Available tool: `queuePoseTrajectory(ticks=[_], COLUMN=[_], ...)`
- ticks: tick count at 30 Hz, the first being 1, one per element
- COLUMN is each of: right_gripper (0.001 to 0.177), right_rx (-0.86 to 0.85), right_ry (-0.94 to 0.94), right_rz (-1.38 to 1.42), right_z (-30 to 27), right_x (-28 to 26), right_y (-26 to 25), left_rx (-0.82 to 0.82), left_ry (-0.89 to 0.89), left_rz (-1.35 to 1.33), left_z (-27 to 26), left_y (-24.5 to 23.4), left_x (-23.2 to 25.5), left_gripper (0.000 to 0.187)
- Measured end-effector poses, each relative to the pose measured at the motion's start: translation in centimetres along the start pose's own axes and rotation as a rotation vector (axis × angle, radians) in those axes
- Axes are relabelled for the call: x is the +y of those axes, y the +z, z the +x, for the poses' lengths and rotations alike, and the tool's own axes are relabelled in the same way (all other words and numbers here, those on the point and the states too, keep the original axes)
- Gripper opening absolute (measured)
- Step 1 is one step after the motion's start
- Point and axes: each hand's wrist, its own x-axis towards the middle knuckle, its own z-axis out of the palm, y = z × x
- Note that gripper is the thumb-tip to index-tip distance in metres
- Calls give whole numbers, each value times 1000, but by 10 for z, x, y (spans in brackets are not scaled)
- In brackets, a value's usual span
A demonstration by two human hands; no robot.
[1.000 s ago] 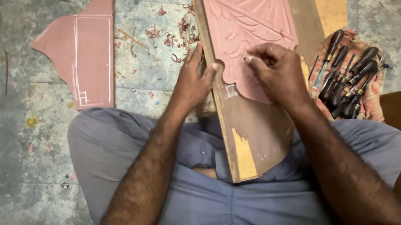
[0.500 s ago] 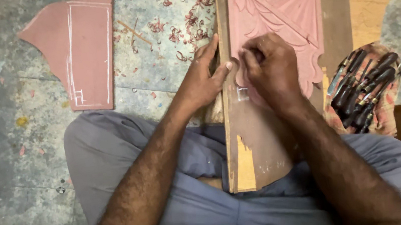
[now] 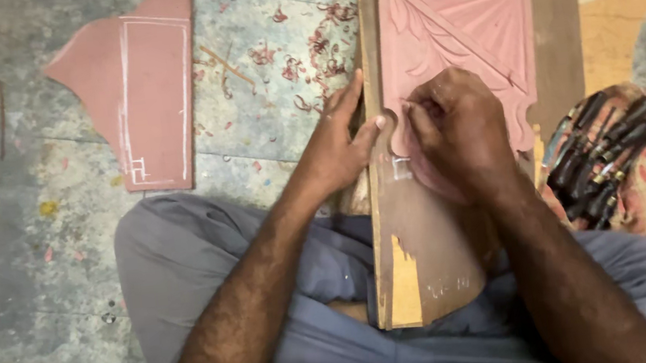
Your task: The person carves decorative floral patterns into a wooden panel using a chisel, then smooths the edges with sandpaper and a small tool.
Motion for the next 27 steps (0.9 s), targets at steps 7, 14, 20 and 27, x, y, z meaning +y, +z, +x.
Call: queuePoseTrajectory(ticks=[7, 14, 20, 27], right_gripper=[10, 9, 12, 12], right_rx=[-98, 31, 57, 195], right_ry=[157, 301, 593, 341], right_rz=[41, 438, 564, 42], right_z=[2, 0, -26, -38], right_x=[0, 10, 5, -15], right_y=[-2, 4, -3, 23], left_rx=[14, 1, 39, 139], left_ry=[20, -4, 40, 14], left_rz=[-59, -38, -46, 35], left_z=[-2, 0, 1, -9], left_y=[0, 2, 8, 28], left_x=[-1, -3, -13, -4], left_gripper=[75, 75, 74, 68])
